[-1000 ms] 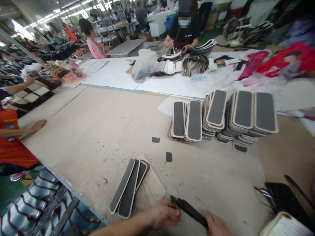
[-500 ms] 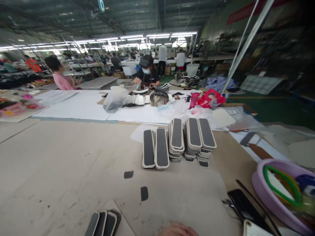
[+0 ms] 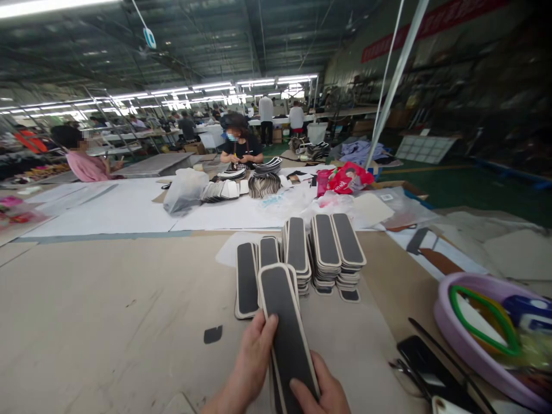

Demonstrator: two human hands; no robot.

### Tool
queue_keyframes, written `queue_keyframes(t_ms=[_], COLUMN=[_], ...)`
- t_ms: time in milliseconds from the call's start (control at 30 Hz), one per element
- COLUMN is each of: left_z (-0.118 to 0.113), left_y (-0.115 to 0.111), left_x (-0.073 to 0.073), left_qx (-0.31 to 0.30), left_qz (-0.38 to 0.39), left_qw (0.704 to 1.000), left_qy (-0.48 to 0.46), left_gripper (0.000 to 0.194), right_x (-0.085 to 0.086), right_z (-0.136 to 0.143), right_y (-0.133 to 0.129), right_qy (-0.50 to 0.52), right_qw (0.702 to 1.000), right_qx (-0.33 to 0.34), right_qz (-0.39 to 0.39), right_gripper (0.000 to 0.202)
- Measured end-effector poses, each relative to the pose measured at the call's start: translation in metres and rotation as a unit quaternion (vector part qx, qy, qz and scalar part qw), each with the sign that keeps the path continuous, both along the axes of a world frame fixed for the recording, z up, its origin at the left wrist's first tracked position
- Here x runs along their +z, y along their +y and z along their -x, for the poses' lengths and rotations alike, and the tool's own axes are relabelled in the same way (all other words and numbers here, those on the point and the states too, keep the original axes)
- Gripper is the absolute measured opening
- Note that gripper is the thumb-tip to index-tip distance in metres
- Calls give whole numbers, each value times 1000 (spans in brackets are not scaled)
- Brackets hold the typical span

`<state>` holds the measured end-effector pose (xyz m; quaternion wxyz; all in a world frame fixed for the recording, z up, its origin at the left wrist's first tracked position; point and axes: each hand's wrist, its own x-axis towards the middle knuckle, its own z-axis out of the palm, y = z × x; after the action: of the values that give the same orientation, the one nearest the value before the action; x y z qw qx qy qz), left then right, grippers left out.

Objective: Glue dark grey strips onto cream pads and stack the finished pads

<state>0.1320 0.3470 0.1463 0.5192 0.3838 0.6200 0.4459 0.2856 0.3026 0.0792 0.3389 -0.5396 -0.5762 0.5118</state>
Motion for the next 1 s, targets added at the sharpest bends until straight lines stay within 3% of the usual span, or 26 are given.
queue_keyframes(t_ms=[100,200,333,467,633,767,900,1000], left_z=[16,34,52,63,71,73,71,75], left_y=[60,104,144,168,177,172,155,126], left_x=[19,14,3,-4,-11,-10,-4,0], left_qx=[-8,-28,-44,-54,-74,-82,-85,-78], left_qz=[-9,2,13,15,13,9,-10,-33], left_qw=[1000,998,960,921,876,860,859,873], left_qy=[-8,62,277,385,475,504,505,480], left_gripper=[40,39,43,38,34,30,30,32], right_x=[28,46,45,38,41,42,40,35], right_z=[24,47,68,77,79,78,74,69], right_y=[41,79,116,132,135,132,127,122], right_qy=[28,12,-79,-180,-257,-284,-299,-305], right_qw=[996,990,982,967,951,943,933,928], right_qx=[-33,-34,-45,-53,-48,-52,-62,-53], right_qz=[-76,-134,-162,-173,-163,-164,-191,-206], right_gripper=[54,55,55,51,52,47,41,39])
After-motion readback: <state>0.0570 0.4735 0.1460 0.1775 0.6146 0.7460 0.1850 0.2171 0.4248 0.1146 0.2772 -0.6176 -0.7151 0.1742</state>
